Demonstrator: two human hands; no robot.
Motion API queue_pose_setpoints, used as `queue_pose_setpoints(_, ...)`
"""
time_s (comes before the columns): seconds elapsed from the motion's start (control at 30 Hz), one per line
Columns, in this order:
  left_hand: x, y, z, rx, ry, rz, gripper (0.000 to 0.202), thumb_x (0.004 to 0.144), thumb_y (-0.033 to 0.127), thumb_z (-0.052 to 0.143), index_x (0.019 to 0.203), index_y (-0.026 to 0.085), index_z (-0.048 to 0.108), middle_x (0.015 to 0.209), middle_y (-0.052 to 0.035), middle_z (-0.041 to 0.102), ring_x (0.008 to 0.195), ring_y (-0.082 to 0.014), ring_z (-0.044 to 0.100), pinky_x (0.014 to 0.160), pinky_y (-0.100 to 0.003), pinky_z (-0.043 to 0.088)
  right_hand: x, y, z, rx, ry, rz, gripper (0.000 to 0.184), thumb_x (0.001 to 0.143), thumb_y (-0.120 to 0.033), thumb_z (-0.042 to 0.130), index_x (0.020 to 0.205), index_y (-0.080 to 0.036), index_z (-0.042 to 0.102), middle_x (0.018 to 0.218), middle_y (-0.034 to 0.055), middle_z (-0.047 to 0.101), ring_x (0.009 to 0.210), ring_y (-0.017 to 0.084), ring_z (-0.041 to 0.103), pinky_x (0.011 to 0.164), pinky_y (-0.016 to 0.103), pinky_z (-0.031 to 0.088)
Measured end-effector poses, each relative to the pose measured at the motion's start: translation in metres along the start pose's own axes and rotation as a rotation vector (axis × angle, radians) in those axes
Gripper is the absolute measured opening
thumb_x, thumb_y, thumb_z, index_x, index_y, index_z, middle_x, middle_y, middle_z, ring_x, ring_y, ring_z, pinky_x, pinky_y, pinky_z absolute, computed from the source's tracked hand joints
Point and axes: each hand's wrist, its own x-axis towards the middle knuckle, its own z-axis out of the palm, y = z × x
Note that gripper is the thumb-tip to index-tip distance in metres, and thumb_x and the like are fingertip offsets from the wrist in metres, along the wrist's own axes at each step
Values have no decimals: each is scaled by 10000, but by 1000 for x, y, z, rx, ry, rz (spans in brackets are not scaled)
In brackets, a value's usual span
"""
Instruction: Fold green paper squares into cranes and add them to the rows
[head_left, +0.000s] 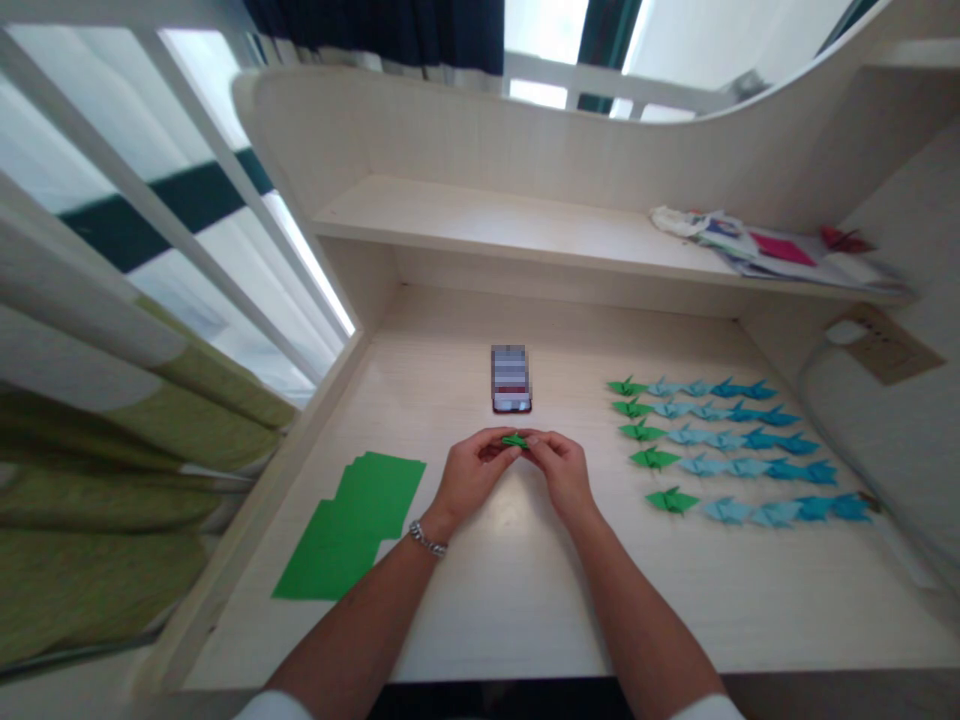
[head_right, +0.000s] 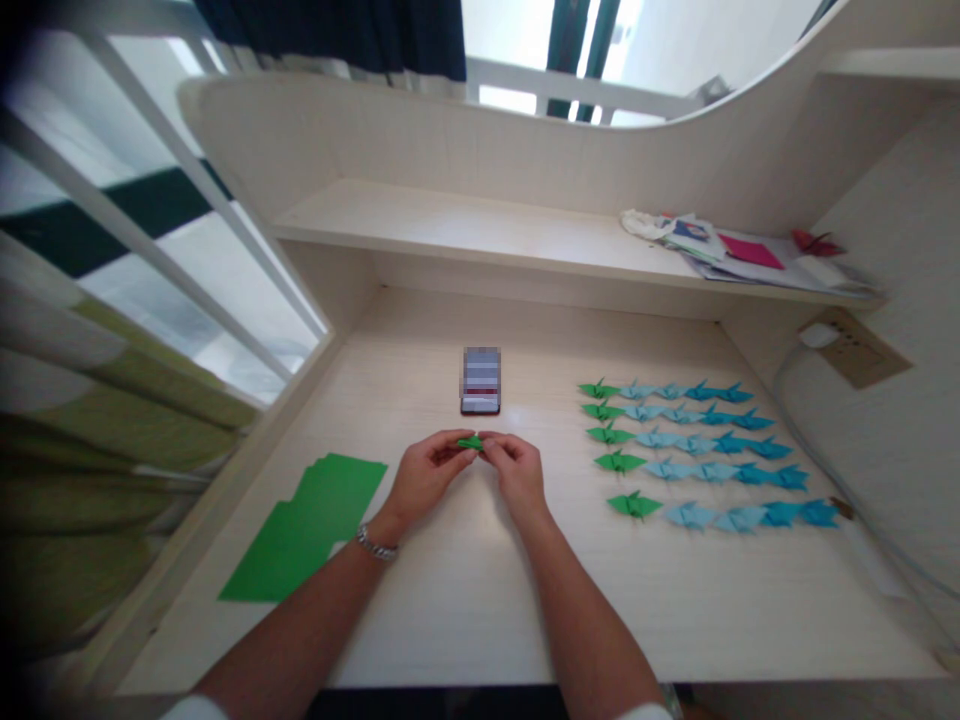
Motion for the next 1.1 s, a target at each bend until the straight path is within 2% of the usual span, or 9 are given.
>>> queue_pose_setpoints(0.33, 0, -4, 0, -14, -18, 4, 322, 771, 303, 643, 1061, 163, 649, 1028, -93, 681, 886, -192, 641, 818, -335, 520, -1, 2, 0, -67, 19, -52, 150, 733, -305, 644, 745, -172, 713, 975, 81, 702, 907, 225, 640, 860, 390, 487)
queue_pose_setpoints(0.57, 2, -8, 0, -90, -26, 3, 331, 737, 239, 669, 1054, 147, 644, 1038, -95, 679, 902, -184, 638, 841, -336, 510, 0, -1, 1, -113, 47, -96, 134, 739, -288, 643, 725, -171, 707, 972, 81, 701, 917, 227, 634, 878, 388, 461)
queue_pose_setpoints(0.7, 4, -6, -1, -106, -23, -60, 348, 702, 182, 674, 1046, 136, 647, 944, -89, 695, 790, -167, 647, 740, -300, 527, -2, -6, 3, -207, 64, -170, 135, 750, -282, 631, 711, -176, 705, 983, 88, 695, 926, 225, 630, 849, 362, 469)
queue_pose_setpoints(0.83, 4, -2, -1, -155, -5, -116, 323, 724, 173, 627, 1041, 117, 652, 815, -70, 695, 688, -150, 634, 629, -260, 517, -6, -9, 5, -314, 69, -287, 143, 779, -277, 607, 749, -181, 710, 1003, 92, 680, 937, 213, 623, 842, 348, 475)
queue_pose_setpoints(0.97, 3, -1, 0, -168, 12, -116, 321, 767, 210, 591, 1067, 113, 653, 821, -76, 694, 695, -147, 627, 630, -258, 514, -8, -12, 7, -349, 66, -352, 150, 803, -264, 589, 771, -183, 710, 991, 92, 676, 937, 204, 619, 853, 347, 474)
queue_pose_setpoints(1.1, 2, -3, 1, -123, 32, -81, 348, 795, 249, 580, 1113, 122, 642, 870, -83, 698, 715, -146, 623, 658, -264, 516, -9, -11, 7, -322, 53, -360, 146, 802, -274, 597, 778, -182, 708, 998, 93, 672, 945, 209, 616, 857, 353, 479)
